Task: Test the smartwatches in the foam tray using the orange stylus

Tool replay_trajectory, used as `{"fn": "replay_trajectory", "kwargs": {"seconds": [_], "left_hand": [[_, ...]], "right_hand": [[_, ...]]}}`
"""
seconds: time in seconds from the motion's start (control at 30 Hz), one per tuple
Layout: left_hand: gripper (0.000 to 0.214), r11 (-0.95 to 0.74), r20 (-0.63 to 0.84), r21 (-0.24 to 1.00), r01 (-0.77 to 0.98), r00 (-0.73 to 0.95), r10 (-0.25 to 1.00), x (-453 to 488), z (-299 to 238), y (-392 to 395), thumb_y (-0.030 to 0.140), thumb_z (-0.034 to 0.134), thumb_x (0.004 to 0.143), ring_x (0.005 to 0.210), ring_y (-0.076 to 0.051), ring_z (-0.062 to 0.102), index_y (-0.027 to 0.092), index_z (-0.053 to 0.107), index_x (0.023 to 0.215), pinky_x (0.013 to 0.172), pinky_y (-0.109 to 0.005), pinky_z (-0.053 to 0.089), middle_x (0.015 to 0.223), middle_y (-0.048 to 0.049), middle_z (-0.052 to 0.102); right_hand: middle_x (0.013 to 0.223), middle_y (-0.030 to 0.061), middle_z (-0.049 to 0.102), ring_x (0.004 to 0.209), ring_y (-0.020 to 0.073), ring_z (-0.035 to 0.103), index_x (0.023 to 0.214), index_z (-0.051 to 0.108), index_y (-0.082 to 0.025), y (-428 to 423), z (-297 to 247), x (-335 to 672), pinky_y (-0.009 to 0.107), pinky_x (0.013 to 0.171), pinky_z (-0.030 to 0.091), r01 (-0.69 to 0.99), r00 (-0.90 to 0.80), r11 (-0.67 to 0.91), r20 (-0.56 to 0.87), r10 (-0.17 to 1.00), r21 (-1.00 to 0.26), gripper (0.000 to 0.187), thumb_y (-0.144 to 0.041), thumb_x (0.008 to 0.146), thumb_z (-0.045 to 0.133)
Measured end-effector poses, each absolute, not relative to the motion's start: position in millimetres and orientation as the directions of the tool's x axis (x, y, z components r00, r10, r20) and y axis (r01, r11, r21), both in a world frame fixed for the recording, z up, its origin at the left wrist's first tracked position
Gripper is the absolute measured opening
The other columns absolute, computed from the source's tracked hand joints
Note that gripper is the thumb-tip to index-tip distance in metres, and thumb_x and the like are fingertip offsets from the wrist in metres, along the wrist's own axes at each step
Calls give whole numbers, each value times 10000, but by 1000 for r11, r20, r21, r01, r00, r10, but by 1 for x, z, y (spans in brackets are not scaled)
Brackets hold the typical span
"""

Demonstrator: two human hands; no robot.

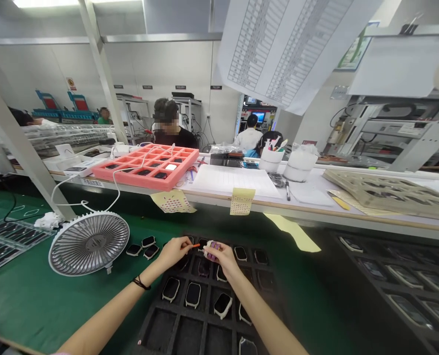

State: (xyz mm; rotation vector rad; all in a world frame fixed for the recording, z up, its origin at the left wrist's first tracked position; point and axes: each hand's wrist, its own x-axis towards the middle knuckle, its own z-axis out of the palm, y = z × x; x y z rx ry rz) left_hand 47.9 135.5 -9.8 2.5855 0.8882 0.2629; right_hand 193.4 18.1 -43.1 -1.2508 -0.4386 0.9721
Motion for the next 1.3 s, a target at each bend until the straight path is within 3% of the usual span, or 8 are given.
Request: {"fn": "replay_trajectory", "kwargs": {"seconds": [0.13, 0.33, 0.67, 1.0, 1.3], "left_hand": [[161, -703, 43, 324, 632, 733, 679, 53, -13, 135, 195, 513, 845, 826, -232, 660, 186, 674, 831, 652, -255, 454, 863, -80, 709], [181, -718, -28, 254, 648, 747, 664, 65, -3, 131, 216, 519, 841, 862, -236, 668, 199, 698, 834, 723, -289, 486, 887, -87, 719], [248, -708, -29, 184, 682, 724, 689, 79, 11, 123, 111, 454, 842, 876, -314, 668, 73, 697, 874, 736, -386, 502, 897, -222, 692], [219, -754, 88, 321, 573, 775, 626, 71, -19, 124, 226, 441, 903, 830, -190, 660, 186, 656, 895, 674, -241, 471, 892, -64, 703], [216, -790, 240, 364, 494, 769, 592, 71, -44, 111, 235, 388, 930, 822, -196, 654, 199, 597, 968, 615, -228, 452, 969, -37, 632]], "right_hand": [[685, 74, 736, 728, 260, 703, 692, 704, -135, 17, -48, 195, 348, 689, 557, -363, 553, 6, -211, 806, -932, 412, -343, 384, 880], [687, 69, 735, 717, 263, 700, 725, 713, -131, 15, -49, 195, 369, 708, 547, -345, 550, -5, -207, 809, -938, 414, -356, 415, 872], [690, 63, 732, 708, 260, 695, 734, 725, -138, 13, -48, 195, 381, 720, 536, -324, 555, 7, -184, 811, -946, 432, -376, 406, 874], [693, 59, 730, 683, 239, 686, 760, 736, -139, 12, -49, 196, 346, 682, 521, -314, 547, 20, -164, 821, -949, 444, -360, 402, 876], [643, 27, 706, 641, 210, 656, 700, 731, -158, 11, -48, 193, 321, 660, 505, -270, 554, 38, -123, 823, -962, 385, -370, 411, 871]]}}
